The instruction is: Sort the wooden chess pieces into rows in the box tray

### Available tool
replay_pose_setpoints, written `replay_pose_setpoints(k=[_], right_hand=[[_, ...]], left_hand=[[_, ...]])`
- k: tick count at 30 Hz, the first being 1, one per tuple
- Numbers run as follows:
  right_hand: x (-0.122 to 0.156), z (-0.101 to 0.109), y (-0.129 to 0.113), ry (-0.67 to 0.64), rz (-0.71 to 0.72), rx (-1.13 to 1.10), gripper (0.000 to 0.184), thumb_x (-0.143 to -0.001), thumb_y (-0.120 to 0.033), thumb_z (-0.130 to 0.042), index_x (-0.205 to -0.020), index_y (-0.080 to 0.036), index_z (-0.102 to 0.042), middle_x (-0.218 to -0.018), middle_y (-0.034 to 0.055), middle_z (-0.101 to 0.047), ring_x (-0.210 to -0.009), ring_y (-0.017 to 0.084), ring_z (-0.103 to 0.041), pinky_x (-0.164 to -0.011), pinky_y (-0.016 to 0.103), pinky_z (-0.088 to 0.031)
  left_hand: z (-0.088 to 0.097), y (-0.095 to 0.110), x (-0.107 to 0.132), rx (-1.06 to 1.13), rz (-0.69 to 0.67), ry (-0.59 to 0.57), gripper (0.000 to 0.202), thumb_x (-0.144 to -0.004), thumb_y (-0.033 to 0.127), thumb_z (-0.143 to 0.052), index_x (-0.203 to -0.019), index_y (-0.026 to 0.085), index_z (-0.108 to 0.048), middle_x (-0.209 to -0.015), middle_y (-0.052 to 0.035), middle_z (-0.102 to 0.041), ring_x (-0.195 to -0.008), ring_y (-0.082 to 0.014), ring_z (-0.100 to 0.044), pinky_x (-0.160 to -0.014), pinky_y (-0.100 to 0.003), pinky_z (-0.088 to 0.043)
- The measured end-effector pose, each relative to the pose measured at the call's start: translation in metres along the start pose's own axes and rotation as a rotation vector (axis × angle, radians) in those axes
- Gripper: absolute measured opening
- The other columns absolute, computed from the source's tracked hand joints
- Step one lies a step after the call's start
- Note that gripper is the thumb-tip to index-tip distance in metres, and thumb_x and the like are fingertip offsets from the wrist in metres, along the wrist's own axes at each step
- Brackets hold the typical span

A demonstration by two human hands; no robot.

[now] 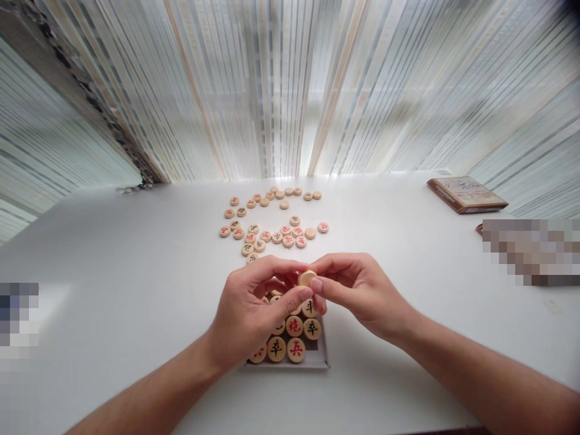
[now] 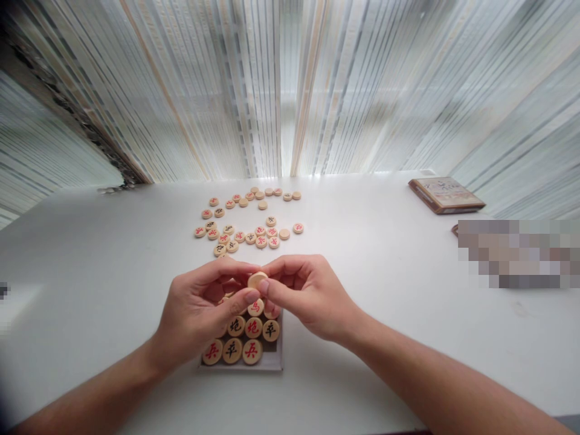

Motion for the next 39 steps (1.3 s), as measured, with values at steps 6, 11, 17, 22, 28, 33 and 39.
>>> replay_pose_setpoints(k=[6,11,17,22,28,33,39], right_hand=[[0.001,0.002,0.003,0.056,0.098,0.133,0.027,-0.081,-0.032,-0.095,-0.104,-0.020,-0.089,-0.083,0.0069,-0.083,-0.071,0.017,-0.074,-0.068,0.030,-0.065],[0.003,0.003,0.005,0.088,0.177,0.241,0.031,-0.081,-0.029,-0.095,-0.109,-0.020,-0.087,-0.091,0.0087,-0.085,-0.081,0.022,-0.079,-0.076,0.034,-0.068],[0.003,0.005,0.000,0.093,0.249,0.413,0.027,-0.080,-0.031,-0.095,-0.102,-0.019,-0.086,-0.094,0.0099,-0.084,-0.081,0.023,-0.078,-0.072,0.036,-0.068],[0.003,0.008,-0.004,0.038,0.227,0.475,0.027,-0.081,-0.032,-0.094,-0.101,-0.018,-0.084,-0.093,0.0100,-0.084,-0.081,0.024,-0.077,-0.073,0.038,-0.067],[0.003,0.009,-0.008,-0.012,0.195,0.572,0.015,-0.085,-0.026,-0.085,-0.096,-0.017,-0.082,-0.089,0.0085,-0.082,-0.077,0.021,-0.074,-0.073,0.036,-0.064],[0.003,0.009,-0.012,-0.064,0.194,0.723,0.010,-0.085,-0.025,-0.082,-0.091,-0.017,-0.078,-0.082,0.0044,-0.077,-0.070,0.017,-0.067,-0.066,0.030,-0.059],[0.012,0.002,-0.018,-0.289,0.273,0.983,0.012,-0.081,-0.018,-0.082,-0.083,-0.019,-0.070,-0.073,-0.0021,-0.071,-0.067,0.012,-0.060,-0.065,0.026,-0.049]], left_hand=[[0.005,-0.002,0.001,-0.161,-0.087,0.091,0.013,-0.087,0.012,-0.086,-0.098,0.018,-0.082,-0.091,-0.0038,-0.080,-0.079,-0.0151,-0.077,-0.073,-0.024,-0.066],[0.008,-0.005,0.000,-0.292,-0.310,0.054,0.019,-0.088,0.004,-0.082,-0.096,0.021,-0.082,-0.099,-0.0048,-0.081,-0.093,-0.0174,-0.077,-0.084,-0.030,-0.064],[0.010,-0.005,-0.002,-0.426,-0.468,0.038,0.021,-0.089,0.001,-0.081,-0.098,0.020,-0.082,-0.098,-0.0048,-0.078,-0.089,-0.0147,-0.076,-0.080,-0.026,-0.063],[0.010,-0.006,-0.003,-0.458,-0.505,0.016,0.017,-0.092,0.005,-0.078,-0.095,0.021,-0.082,-0.095,-0.0053,-0.078,-0.085,-0.0160,-0.076,-0.076,-0.027,-0.065],[0.009,-0.006,-0.003,-0.459,-0.497,-0.011,0.022,-0.090,0.001,-0.074,-0.095,0.020,-0.081,-0.093,-0.0053,-0.078,-0.082,-0.0155,-0.076,-0.075,-0.026,-0.064],[0.011,-0.005,-0.005,-0.467,-0.445,0.056,0.030,-0.086,-0.005,-0.064,-0.096,0.018,-0.080,-0.093,-0.0056,-0.078,-0.084,-0.0166,-0.075,-0.075,-0.028,-0.062],[0.012,-0.005,-0.006,-0.450,-0.413,0.082,0.028,-0.086,-0.004,-0.062,-0.092,0.018,-0.080,-0.092,-0.0063,-0.078,-0.087,-0.0179,-0.075,-0.078,-0.031,-0.061]])
Point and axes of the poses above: each hand's wrist, its own x-axis away from the middle knuckle, its own z-axis out of the back of the hand, y = z × x, the point moved 1 cm from there along -x, towards the middle knuckle
